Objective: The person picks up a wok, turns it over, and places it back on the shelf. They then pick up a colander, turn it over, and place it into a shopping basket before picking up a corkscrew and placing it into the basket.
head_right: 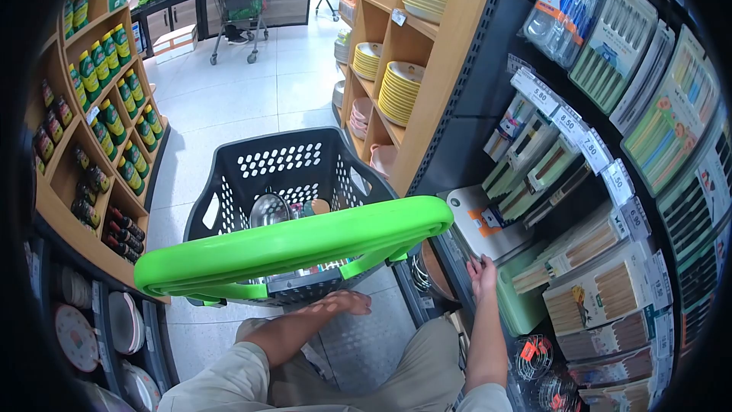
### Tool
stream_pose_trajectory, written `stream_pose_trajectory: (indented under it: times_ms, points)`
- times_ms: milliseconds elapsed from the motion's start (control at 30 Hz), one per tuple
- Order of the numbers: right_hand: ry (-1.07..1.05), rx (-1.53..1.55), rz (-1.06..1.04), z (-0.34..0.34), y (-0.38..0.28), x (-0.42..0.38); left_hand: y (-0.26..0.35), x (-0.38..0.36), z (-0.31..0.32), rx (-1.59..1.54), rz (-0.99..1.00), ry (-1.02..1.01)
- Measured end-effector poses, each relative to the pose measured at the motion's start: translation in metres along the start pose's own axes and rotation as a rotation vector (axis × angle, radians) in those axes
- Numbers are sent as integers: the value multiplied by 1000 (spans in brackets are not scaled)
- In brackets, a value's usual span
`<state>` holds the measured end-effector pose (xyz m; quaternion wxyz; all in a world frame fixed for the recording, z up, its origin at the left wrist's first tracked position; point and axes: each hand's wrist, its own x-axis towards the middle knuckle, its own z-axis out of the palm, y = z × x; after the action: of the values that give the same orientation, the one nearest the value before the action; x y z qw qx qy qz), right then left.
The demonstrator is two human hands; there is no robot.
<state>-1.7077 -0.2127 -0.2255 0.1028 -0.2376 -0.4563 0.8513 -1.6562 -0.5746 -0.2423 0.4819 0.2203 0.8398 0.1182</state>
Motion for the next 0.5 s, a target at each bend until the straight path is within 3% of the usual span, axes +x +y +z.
stream_pose_trajectory:
  times_ms: [367, 500]
  points:
    - [12, -8, -2, 0, 0, 0, 1, -9, -2, -13, 0, 10]
    - [13, -5, 3, 2, -1, -1, -16, 19, 10, -21, 61, 34]
